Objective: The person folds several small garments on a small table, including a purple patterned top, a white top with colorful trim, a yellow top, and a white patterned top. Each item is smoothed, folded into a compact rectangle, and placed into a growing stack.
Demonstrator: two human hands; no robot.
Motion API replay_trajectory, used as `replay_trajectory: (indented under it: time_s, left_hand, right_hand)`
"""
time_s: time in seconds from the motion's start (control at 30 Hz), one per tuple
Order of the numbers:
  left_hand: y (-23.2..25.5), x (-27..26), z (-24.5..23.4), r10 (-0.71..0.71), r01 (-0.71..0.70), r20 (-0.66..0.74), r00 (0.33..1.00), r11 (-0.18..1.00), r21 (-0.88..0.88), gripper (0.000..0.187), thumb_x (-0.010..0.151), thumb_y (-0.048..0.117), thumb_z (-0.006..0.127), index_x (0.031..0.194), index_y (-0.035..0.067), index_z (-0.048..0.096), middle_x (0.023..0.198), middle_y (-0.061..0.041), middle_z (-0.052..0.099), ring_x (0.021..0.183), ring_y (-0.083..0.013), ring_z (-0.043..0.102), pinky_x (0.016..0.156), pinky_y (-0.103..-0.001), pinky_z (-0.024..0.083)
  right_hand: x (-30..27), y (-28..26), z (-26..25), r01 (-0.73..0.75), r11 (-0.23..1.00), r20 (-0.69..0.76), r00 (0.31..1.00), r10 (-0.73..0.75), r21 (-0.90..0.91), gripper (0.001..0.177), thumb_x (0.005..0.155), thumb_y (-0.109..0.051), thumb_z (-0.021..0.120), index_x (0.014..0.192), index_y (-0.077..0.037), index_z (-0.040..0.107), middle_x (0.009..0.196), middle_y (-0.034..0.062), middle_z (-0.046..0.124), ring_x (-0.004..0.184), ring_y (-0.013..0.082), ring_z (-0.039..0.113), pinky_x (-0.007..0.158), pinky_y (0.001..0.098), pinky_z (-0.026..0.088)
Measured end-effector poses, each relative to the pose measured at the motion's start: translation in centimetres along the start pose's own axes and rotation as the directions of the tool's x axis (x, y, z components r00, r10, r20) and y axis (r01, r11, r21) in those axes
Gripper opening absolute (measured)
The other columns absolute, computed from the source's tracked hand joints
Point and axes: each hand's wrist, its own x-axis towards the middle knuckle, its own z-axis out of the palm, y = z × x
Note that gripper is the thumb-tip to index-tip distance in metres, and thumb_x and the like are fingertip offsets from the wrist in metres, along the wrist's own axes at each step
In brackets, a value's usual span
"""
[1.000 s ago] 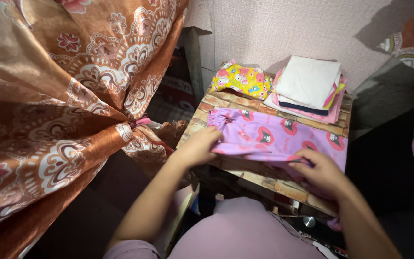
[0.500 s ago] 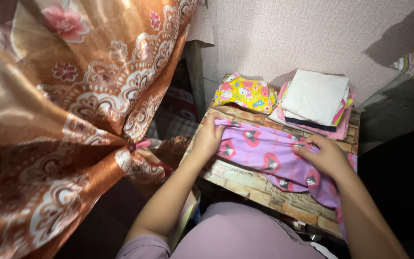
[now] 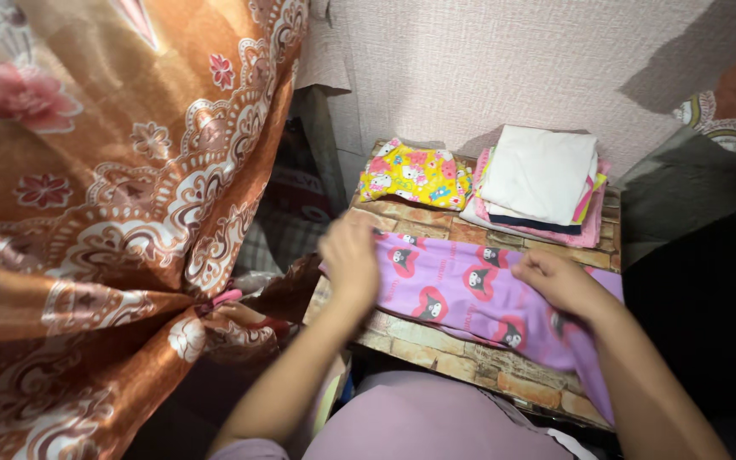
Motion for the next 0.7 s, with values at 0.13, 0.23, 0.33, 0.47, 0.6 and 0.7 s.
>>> replay_trajectory:
  time_s: [0.13,0.23,0.33,0.47,0.6,0.7]
  left_hand:
    - [4.7,-3.0,1.1,0.248,-0.165,0.211,0.945,0.924,-0.346,0.036,0.082,0.023,0.069,0.117,0.013,0.063,0.125,-0.013,0.060,0.124,-0.0355,0.057,0.110,-0.049,0.042]
    - [5.2,-3.2,0.7,0.234,-0.150,0.399,0.887,0.961,-0.231,0.058,0.087,0.043,0.070,0.135,0.013,0.060,0.141,-0.021,0.050,0.137,-0.0432,0.042,0.117,-0.062,0.025]
    - [4.2,-2.6,-0.4,0.230,-0.191,0.428,0.874,0.972,-0.134,0.073,0.085,0.058,0.066,0.146,0.018,0.054,0.159,-0.024,0.035,0.148,-0.0493,0.024,0.115,-0.071,0.006]
    - [3.1,-1.3,-1.9,0.212,-0.193,0.554,0.805,0.977,-0.093,0.086,0.083,0.067,0.063,0.153,0.021,0.044,0.163,-0.022,0.025,0.152,-0.0490,0.012,0.114,-0.075,-0.002]
    - [2.6,0.1,-3.0,0.115,-0.130,0.753,0.648,0.991,-0.039,0.109,0.071,0.070,0.069,0.161,0.023,0.032,0.169,-0.017,0.017,0.150,-0.0486,0.002,0.109,-0.075,-0.009]
    - [2.9,0.9,-2.7,0.072,-0.016,0.736,0.673,0.996,-0.083,0.091,0.067,0.058,0.080,0.146,0.024,0.051,0.163,-0.018,0.028,0.150,-0.0515,0.009,0.105,-0.076,-0.001]
  right_hand:
    - [0.5,-1.6,0.5,-0.108,0.966,-0.181,0.981,0.066,-0.234,0.027,0.095,-0.034,0.070,0.095,-0.007,0.066,0.073,0.0059,0.061,0.068,0.0176,0.055,0.064,0.0356,0.045]
    - [0.2,-1.8,-0.2,-0.154,0.950,-0.212,0.972,0.097,-0.271,0.027,0.093,-0.035,0.072,0.096,-0.008,0.068,0.071,0.0057,0.062,0.065,0.0177,0.059,0.064,0.0353,0.047]
    - [-1.3,-1.0,-1.2,-0.014,0.999,-0.015,1.000,0.013,-0.043,0.022,0.085,-0.029,0.075,0.090,-0.009,0.071,0.069,0.0030,0.065,0.064,0.0133,0.058,0.059,0.0321,0.049]
    - [-4.5,-0.2,-2.3,-0.285,0.941,0.262,0.908,0.325,-0.180,0.026,0.087,-0.030,0.083,0.088,-0.009,0.069,0.068,0.0044,0.064,0.059,0.0139,0.056,0.054,0.0343,0.045]
    - [-6.3,0.3,-2.3,-0.144,0.990,0.354,0.926,0.134,0.002,0.021,0.086,-0.023,0.079,0.088,-0.008,0.065,0.069,-0.0012,0.063,0.060,0.0076,0.054,0.052,0.0282,0.044]
    - [-6.2,0.5,-2.7,-0.144,0.987,0.238,0.963,0.124,0.070,0.014,0.087,-0.024,0.074,0.093,-0.012,0.070,0.066,-0.0011,0.063,0.056,0.0086,0.053,0.049,0.0279,0.042]
